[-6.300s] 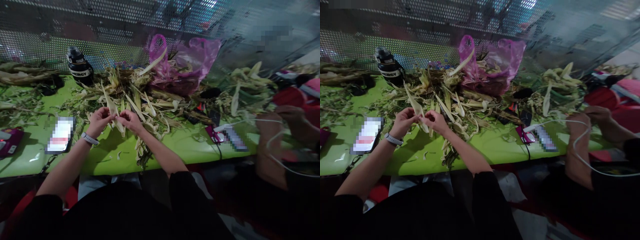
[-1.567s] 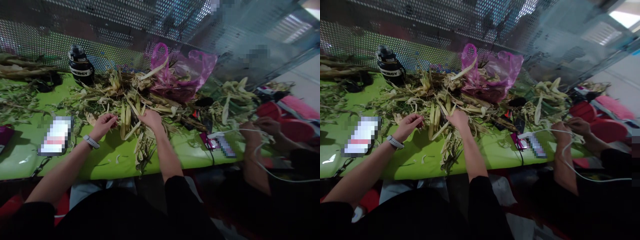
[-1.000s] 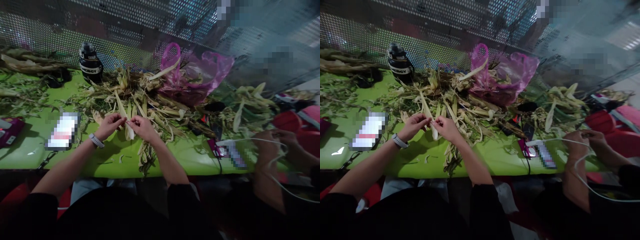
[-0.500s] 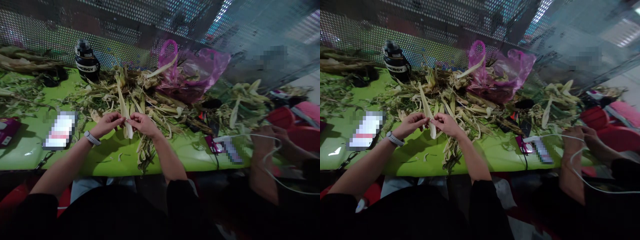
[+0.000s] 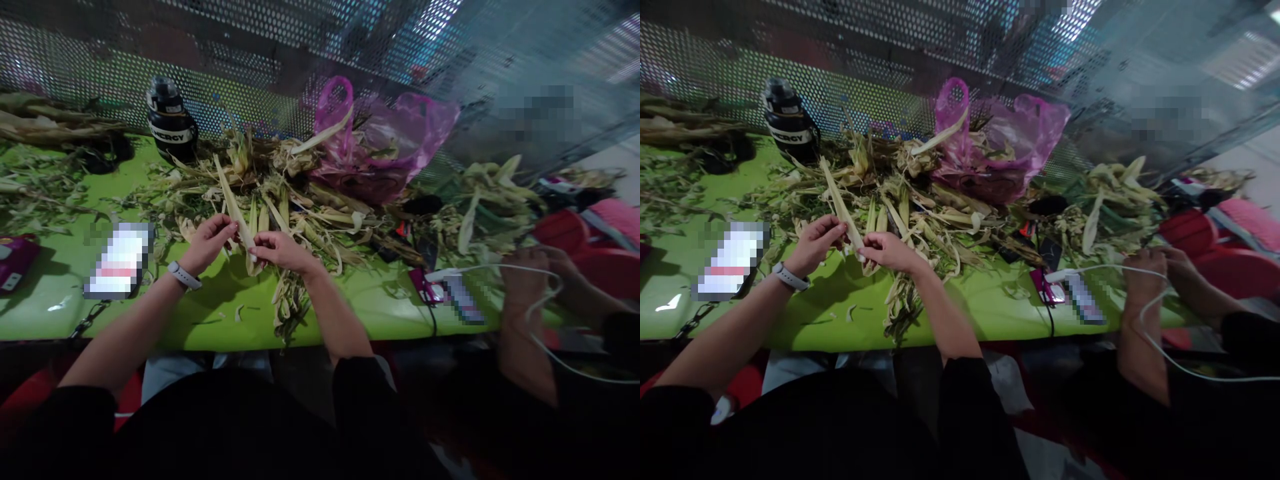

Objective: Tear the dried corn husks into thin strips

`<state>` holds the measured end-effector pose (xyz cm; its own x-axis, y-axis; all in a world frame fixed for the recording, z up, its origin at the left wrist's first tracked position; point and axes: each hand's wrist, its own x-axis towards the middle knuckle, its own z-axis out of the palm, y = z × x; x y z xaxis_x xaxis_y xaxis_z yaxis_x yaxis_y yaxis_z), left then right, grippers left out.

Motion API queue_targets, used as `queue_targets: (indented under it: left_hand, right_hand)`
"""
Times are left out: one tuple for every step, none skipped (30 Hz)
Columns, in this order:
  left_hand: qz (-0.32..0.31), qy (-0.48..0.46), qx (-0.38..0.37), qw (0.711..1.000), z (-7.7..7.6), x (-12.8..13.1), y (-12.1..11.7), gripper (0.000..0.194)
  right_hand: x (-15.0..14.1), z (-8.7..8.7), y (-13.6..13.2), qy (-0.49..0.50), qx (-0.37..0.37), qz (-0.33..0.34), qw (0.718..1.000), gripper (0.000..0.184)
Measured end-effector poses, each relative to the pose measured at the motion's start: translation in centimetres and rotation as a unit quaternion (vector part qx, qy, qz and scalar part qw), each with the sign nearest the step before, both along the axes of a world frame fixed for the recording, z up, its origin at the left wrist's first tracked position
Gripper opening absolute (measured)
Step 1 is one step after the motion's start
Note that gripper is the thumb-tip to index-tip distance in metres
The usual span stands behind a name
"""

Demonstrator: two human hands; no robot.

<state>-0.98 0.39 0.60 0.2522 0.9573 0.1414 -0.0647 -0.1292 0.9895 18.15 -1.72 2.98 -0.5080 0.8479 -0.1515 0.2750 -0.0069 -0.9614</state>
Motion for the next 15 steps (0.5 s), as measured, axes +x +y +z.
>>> queue_targets:
  left_hand:
    - [-0.005,0.009,-0.008,1.0,-0.05,0.01,0.01,0.026]
    - [-0.021,0.022,-0.015,0.999,-0.12,0.02,0.01,0.026]
    - [-0.04,0.036,-0.019,0.998,-0.22,0.02,0.01,0.026]
    - [-0.058,0.049,-0.018,0.997,-0.33,0.02,0.02,0.025]
    - [-0.068,0.059,-0.012,0.996,-0.45,0.02,0.03,0.025]
    - [-0.067,0.067,-0.002,0.995,-0.58,0.04,0.05,0.025]
    - [-0.058,0.072,0.012,0.996,-0.71,0.07,0.06,0.026]
    - [-0.045,0.076,0.027,0.996,-0.82,0.13,0.07,0.028]
    - [-0.033,0.077,0.04,0.996,-0.91,0.2,0.06,0.03]
    - [-0.024,0.073,0.048,0.996,-0.95,0.29,0.02,0.031]
    - [-0.019,0.063,0.052,0.996,-0.96,0.38,-0.03,0.03]
    - [-0.017,0.05,0.053,0.997,-0.91,0.47,-0.11,0.029]
    - [-0.012,0.034,0.051,0.998,-0.81,0.54,-0.18,0.028]
    - [-0.005,0.015,0.046,0.999,-0.68,0.58,-0.25,0.027]
    - [0.003,-0.005,0.04,0.999,-0.52,0.59,-0.29,0.026]
  right_hand:
    - [-0.11,-0.11,-0.01,0.0,0.001,-0.005,1.0,0.016]
    - [-0.21,-0.24,-0.01,0.0,0.002,-0.008,1.0,0.014]
    - [-0.3,-0.38,0.0,0.001,0.004,-0.009,1.0,0.013]
    - [-0.38,-0.53,0.01,0.003,0.007,-0.01,1.0,0.012]
    - [-0.45,-0.66,0.03,0.003,0.011,-0.012,1.0,0.011]
    - [-0.52,-0.77,0.05,0.004,0.014,-0.014,1.0,0.011]
    - [-0.59,-0.86,0.06,0.005,0.014,-0.018,1.0,0.013]
    - [-0.67,-0.92,0.05,0.006,0.01,-0.021,1.0,0.014]
    - [-0.76,-0.95,0.04,0.007,0.002,-0.022,1.0,0.016]
    - [-0.86,-0.94,0.0,0.007,-0.007,-0.02,1.0,0.018]
    - [-0.93,-0.9,-0.04,0.008,-0.015,-0.016,1.0,0.02]
    - [-0.97,-0.81,-0.09,0.01,-0.019,-0.012,1.0,0.021]
    - [-0.93,-0.68,-0.12,0.012,-0.018,-0.002,1.0,0.022]
    - [-0.8,-0.51,-0.14,0.01,-0.011,0.012,1.0,0.023]
    - [-0.55,-0.3,-0.12,0.006,0.001,0.023,1.0,0.023]
